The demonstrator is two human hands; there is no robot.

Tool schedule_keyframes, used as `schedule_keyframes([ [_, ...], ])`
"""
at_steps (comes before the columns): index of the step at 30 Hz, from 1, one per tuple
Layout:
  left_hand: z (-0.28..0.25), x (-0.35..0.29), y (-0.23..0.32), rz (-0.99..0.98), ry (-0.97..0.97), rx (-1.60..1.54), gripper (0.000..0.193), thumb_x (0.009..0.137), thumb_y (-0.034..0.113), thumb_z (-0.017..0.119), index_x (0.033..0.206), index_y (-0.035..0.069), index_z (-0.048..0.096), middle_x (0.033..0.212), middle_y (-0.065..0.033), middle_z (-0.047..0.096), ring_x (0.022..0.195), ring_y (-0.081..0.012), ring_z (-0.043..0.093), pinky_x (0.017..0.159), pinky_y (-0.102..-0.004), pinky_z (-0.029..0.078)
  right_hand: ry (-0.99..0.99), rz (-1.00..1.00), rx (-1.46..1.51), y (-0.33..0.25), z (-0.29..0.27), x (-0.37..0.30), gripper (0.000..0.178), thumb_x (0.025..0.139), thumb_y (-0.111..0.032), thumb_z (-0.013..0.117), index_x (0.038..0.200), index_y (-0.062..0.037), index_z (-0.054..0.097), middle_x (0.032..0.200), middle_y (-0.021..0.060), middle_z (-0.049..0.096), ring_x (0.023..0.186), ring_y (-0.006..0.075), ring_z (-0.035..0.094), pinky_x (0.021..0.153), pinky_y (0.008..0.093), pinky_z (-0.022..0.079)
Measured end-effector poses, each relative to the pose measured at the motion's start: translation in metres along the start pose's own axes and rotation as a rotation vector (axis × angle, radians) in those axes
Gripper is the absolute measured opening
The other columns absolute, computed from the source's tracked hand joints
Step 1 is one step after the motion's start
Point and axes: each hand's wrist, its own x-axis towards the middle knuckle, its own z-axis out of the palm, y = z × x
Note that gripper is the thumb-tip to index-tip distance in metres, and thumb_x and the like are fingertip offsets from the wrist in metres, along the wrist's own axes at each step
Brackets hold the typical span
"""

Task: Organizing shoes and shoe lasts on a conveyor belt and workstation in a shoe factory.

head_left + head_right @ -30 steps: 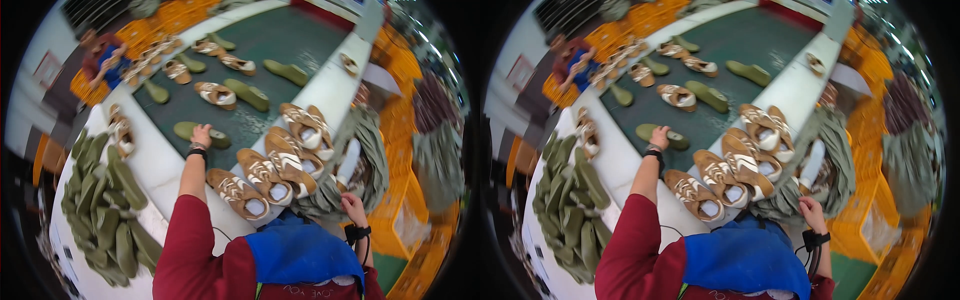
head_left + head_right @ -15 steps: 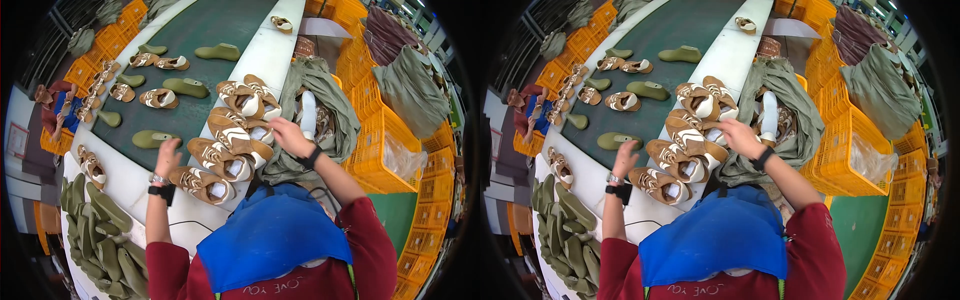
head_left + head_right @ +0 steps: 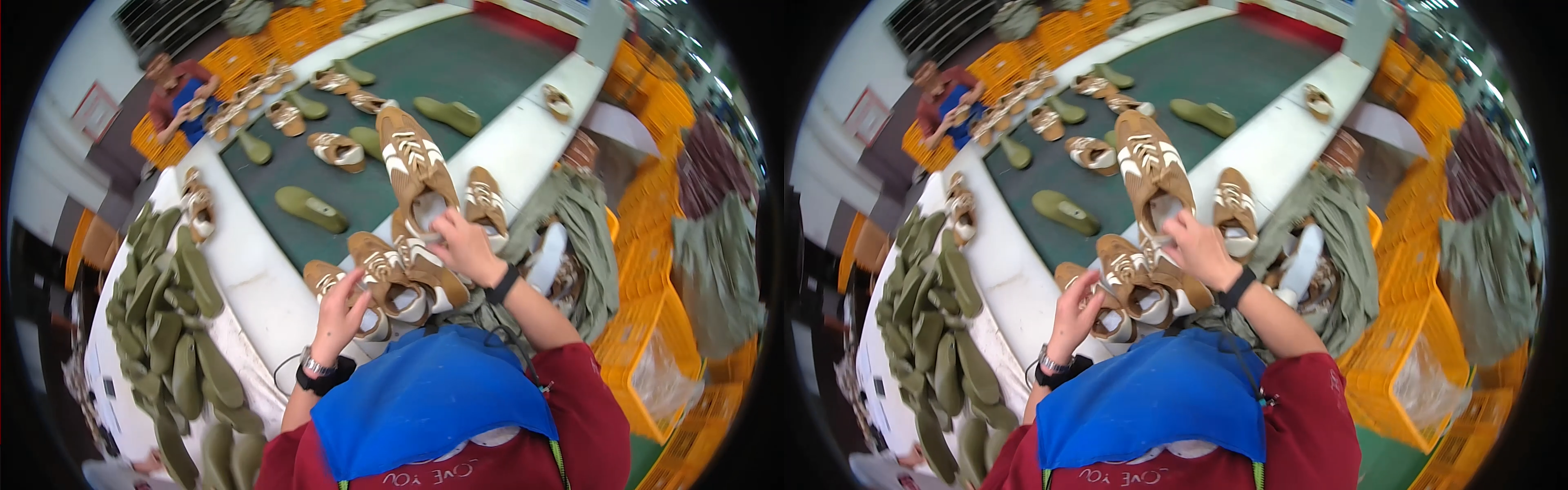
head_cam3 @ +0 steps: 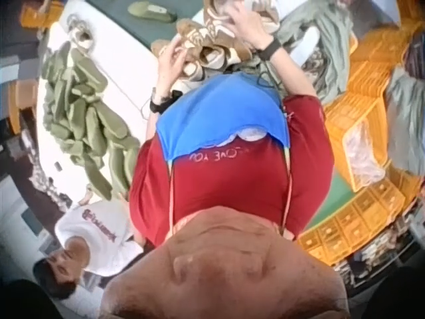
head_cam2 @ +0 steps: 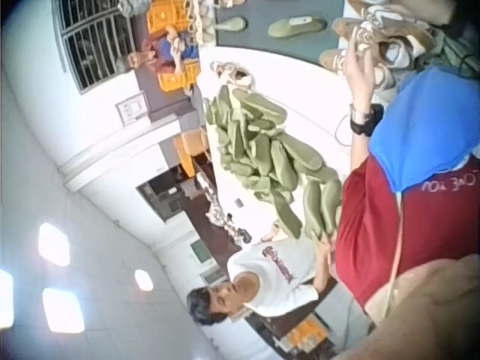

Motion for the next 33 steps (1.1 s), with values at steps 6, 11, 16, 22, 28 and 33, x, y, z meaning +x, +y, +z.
schedule_keyframes([
  [6,0.012,0.049,0.069,0.448,0.369,0.493,0.050,0.068,0.004,0.063,0.115,0.002,0.046,0.118,-0.0193,0.047,0.106,-0.0357,0.048,0.092,-0.0389,0.039,-0.177,-0.269,0.024,-0.061,-0.019,-0.023,0.024,0.068,-0.016,0.066,0.085,-0.0121,0.050,0.083,0.0070,0.048,0.063,0.0274,0.057,0.049,0.0350,0.046],
  [11,0.037,0.048,0.041,0.374,0.146,0.440,0.030,0.072,0.000,0.051,0.102,-0.003,0.048,0.099,-0.0220,0.056,0.091,-0.0374,0.054,0.076,-0.0418,0.046,-0.308,-0.193,0.342,-0.036,-0.026,-0.026,0.021,0.074,-0.023,0.065,0.089,-0.0100,0.058,0.080,0.0064,0.056,0.066,0.0271,0.058,0.055,0.0344,0.047],
  [16,0.048,0.043,0.058,0.353,0.078,0.424,0.027,0.074,-0.002,0.049,0.100,-0.002,0.051,0.084,-0.0192,0.060,0.072,-0.0342,0.059,0.061,-0.0395,0.048,-0.087,0.028,0.306,-0.033,-0.037,-0.016,0.018,0.076,-0.023,0.064,0.087,-0.0101,0.062,0.079,0.0055,0.058,0.069,0.0255,0.058,0.061,0.0345,0.047],
  [22,0.045,0.045,0.055,0.333,0.140,0.364,0.021,0.076,0.001,0.052,0.097,0.000,0.054,0.077,-0.0183,0.060,0.069,-0.0338,0.059,0.059,-0.0396,0.048,0.049,-0.073,0.177,-0.031,-0.019,-0.013,0.023,0.073,-0.005,0.057,0.096,-0.0078,0.057,0.085,0.0086,0.054,0.075,0.0284,0.057,0.063,0.0347,0.047],
  [28,0.037,0.044,0.051,0.248,0.276,0.244,0.018,0.078,0.004,0.054,0.096,0.003,0.057,0.079,-0.0179,0.061,0.068,-0.0341,0.060,0.059,-0.0382,0.049,0.029,-0.051,0.292,-0.036,-0.011,-0.003,0.031,0.072,0.004,0.050,0.100,-0.0063,0.058,0.088,0.0121,0.053,0.078,0.0293,0.056,0.067,0.0360,0.047],
  [33,0.037,0.040,0.044,0.270,0.299,0.194,0.023,0.078,0.003,0.053,0.101,0.004,0.050,0.082,-0.0170,0.062,0.071,-0.0334,0.061,0.059,-0.0379,0.049,-0.084,-0.086,0.345,-0.032,-0.006,-0.001,0.031,0.070,0.005,0.051,0.097,-0.0062,0.059,0.085,0.0118,0.050,0.077,0.0282,0.054,0.066,0.0353,0.045],
])
